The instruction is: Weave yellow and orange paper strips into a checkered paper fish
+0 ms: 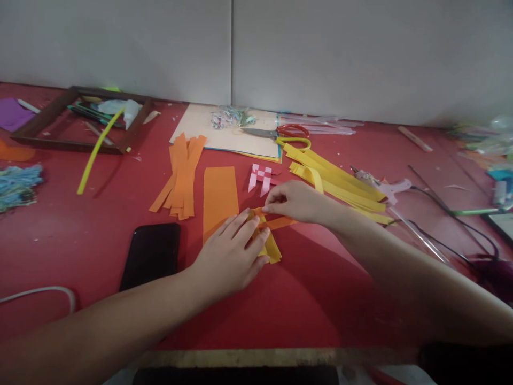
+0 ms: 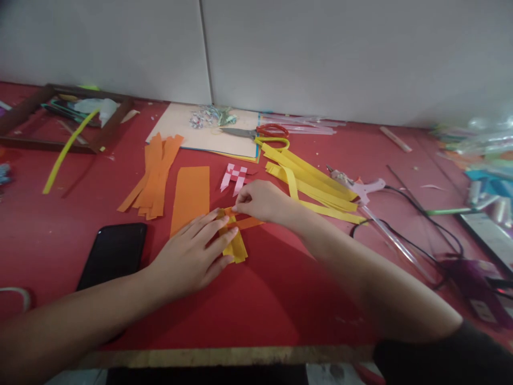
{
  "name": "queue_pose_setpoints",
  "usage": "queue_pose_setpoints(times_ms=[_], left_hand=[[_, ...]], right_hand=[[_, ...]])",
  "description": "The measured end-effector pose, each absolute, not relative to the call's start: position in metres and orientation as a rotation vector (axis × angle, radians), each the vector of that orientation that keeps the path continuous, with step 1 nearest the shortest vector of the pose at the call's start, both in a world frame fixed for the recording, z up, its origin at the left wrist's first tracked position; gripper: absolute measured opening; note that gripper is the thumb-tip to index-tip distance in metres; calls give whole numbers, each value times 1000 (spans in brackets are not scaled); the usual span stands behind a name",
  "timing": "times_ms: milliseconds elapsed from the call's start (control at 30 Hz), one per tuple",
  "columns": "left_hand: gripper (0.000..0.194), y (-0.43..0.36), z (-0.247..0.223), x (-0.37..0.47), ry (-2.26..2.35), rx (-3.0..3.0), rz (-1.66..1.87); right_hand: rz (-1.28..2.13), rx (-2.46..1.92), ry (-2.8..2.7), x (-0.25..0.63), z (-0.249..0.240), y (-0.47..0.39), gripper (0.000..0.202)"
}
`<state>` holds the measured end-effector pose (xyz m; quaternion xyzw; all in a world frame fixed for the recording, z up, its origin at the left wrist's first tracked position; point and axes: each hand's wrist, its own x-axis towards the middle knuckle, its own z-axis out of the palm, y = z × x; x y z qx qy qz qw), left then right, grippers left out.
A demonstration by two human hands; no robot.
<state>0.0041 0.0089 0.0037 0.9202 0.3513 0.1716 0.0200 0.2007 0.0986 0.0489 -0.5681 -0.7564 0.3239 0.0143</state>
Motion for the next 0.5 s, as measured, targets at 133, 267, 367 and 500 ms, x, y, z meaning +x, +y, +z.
queue_pose_setpoints(times_ms=[133,267,367,500], left_hand=[[40,10,5,4,1078,2870,555],[39,10,6,4,1089,2873,560],[38,10,6,4,1089,2879,576],[46,9,2,4,1125,2862,557]], right_hand=[[967,-1747,-2378,201,47,100,13],[950,-1729,-2391,203,47,101,12],[983,-1739,-2374,203,47,101,10],[980,-1686,-2347,202,45,100,3]])
